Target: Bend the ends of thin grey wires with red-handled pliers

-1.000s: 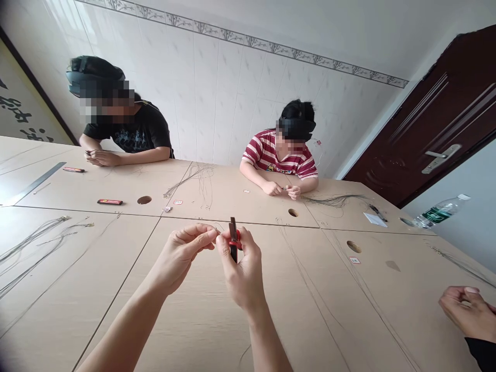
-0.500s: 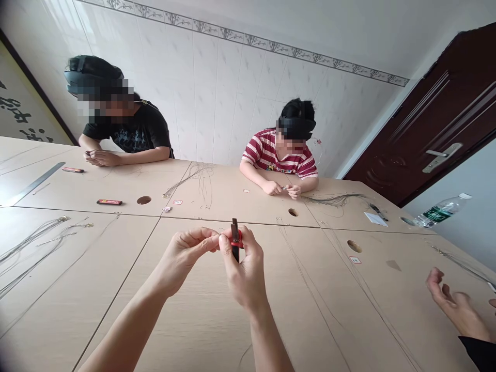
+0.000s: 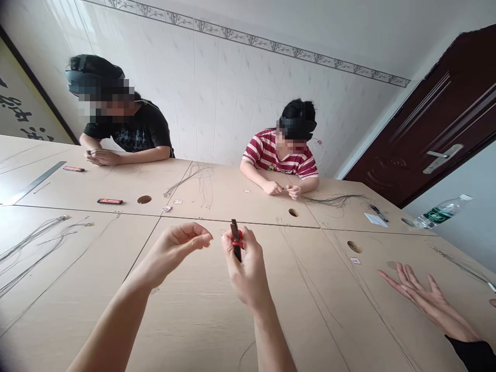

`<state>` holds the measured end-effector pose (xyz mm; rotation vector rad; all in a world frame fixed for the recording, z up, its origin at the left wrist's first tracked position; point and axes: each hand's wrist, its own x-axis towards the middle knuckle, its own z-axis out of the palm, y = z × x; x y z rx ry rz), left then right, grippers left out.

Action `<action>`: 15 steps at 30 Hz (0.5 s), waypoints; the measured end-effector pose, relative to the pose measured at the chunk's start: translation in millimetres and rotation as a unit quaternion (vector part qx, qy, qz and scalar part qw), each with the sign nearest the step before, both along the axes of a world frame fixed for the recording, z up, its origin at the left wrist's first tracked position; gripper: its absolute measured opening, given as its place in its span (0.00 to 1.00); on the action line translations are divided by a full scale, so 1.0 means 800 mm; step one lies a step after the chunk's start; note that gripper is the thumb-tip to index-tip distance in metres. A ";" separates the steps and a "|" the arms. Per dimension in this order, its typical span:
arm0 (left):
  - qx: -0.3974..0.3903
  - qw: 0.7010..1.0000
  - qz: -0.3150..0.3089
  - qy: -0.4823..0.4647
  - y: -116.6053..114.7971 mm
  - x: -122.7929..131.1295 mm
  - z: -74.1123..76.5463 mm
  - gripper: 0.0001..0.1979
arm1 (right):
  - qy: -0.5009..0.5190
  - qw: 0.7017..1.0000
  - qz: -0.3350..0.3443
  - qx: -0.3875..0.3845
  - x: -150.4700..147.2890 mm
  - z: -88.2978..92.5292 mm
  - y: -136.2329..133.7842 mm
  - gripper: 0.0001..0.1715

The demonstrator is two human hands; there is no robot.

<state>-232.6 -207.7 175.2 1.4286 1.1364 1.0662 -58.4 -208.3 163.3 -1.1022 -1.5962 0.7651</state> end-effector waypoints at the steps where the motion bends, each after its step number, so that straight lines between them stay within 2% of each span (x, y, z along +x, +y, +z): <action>1: 0.020 1.000 0.011 0.000 0.000 -0.006 0.000 0.12 | -0.014 1.000 -0.002 0.001 0.001 -0.001 0.000 0.11; 3: 0.061 0.998 0.015 -0.002 0.001 -0.015 0.001 0.10 | -0.036 0.999 0.010 -0.006 0.003 -0.002 0.001 0.10; 7: 0.097 0.995 -0.034 -0.002 0.000 -0.018 -0.001 0.14 | -0.066 0.996 0.049 -0.033 0.005 -0.002 -0.002 0.12; 10: 0.096 0.993 -0.074 -0.005 -0.001 -0.013 -0.004 0.16 | -0.083 0.993 0.064 -0.044 0.005 0.000 -0.004 0.14; 15: 0.074 0.993 -0.095 -0.011 -0.001 -0.007 -0.006 0.15 | -0.090 0.993 0.065 -0.040 0.005 0.001 -0.005 0.14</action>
